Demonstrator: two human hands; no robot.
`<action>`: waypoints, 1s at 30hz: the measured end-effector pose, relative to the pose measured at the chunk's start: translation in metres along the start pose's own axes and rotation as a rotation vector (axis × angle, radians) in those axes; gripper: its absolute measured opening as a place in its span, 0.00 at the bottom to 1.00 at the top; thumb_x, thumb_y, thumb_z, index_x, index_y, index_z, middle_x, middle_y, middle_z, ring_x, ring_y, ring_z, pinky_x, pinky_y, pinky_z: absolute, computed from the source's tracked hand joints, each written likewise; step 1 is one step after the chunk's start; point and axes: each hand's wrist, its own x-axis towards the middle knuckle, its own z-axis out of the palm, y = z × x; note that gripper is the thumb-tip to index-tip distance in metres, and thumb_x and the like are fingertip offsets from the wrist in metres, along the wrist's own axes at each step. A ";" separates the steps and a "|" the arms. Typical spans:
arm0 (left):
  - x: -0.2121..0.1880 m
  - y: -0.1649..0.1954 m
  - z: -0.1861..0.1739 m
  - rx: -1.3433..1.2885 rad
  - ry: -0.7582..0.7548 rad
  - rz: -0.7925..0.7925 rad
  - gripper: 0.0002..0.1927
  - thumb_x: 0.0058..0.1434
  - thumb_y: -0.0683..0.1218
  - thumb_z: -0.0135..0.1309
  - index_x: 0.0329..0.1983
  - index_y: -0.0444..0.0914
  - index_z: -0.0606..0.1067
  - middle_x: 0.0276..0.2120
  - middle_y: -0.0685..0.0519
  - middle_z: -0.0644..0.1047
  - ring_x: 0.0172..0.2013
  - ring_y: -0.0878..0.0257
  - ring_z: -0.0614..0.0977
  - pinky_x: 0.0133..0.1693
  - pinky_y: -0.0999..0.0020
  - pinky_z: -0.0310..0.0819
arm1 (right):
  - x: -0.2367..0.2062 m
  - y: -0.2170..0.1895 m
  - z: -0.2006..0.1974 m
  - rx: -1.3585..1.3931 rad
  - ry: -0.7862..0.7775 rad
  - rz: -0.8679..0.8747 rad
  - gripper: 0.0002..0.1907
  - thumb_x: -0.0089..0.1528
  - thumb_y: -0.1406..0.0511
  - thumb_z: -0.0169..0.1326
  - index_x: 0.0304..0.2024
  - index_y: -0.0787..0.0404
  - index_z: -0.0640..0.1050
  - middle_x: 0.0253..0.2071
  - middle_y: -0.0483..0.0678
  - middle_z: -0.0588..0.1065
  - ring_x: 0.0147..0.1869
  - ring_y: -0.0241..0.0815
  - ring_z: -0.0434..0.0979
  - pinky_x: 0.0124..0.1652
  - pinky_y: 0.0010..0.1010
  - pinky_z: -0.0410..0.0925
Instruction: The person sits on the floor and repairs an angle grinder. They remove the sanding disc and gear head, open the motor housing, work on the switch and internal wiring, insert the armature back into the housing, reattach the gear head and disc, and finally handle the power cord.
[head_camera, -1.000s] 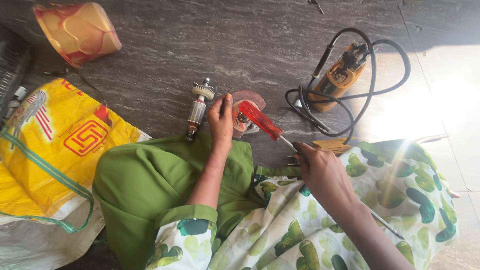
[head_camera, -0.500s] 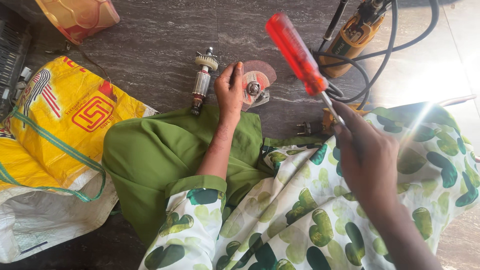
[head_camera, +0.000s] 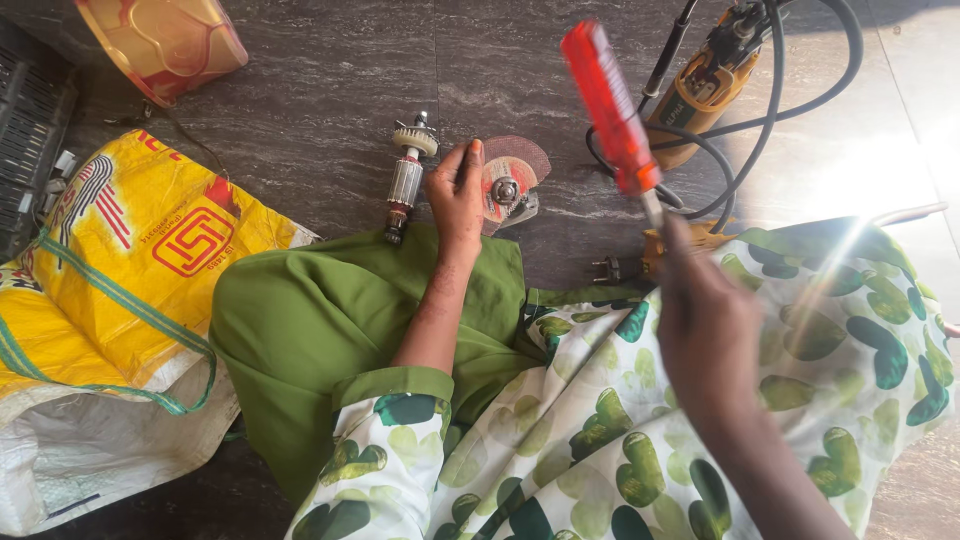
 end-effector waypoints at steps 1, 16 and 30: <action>0.000 0.000 0.000 -0.039 0.005 -0.012 0.13 0.71 0.47 0.52 0.44 0.31 0.80 0.32 0.61 0.80 0.36 0.76 0.75 0.39 0.75 0.70 | 0.003 -0.004 0.015 -0.069 -0.072 -0.034 0.25 0.63 0.73 0.51 0.63 0.58 0.78 0.30 0.59 0.76 0.28 0.53 0.77 0.32 0.46 0.69; -0.001 -0.002 -0.005 0.119 0.017 0.021 0.14 0.71 0.47 0.52 0.43 0.31 0.81 0.27 0.59 0.78 0.32 0.75 0.73 0.35 0.76 0.67 | 0.011 -0.014 0.011 -0.151 -0.252 0.078 0.27 0.63 0.72 0.51 0.65 0.53 0.76 0.32 0.64 0.77 0.33 0.62 0.80 0.35 0.49 0.70; -0.001 -0.015 -0.022 -0.142 0.263 -0.146 0.14 0.71 0.46 0.52 0.45 0.29 0.80 0.36 0.59 0.80 0.39 0.74 0.75 0.43 0.75 0.71 | 0.146 0.067 0.109 -0.108 -0.242 -0.003 0.26 0.56 0.74 0.56 0.59 0.59 0.77 0.48 0.63 0.78 0.54 0.62 0.77 0.53 0.48 0.70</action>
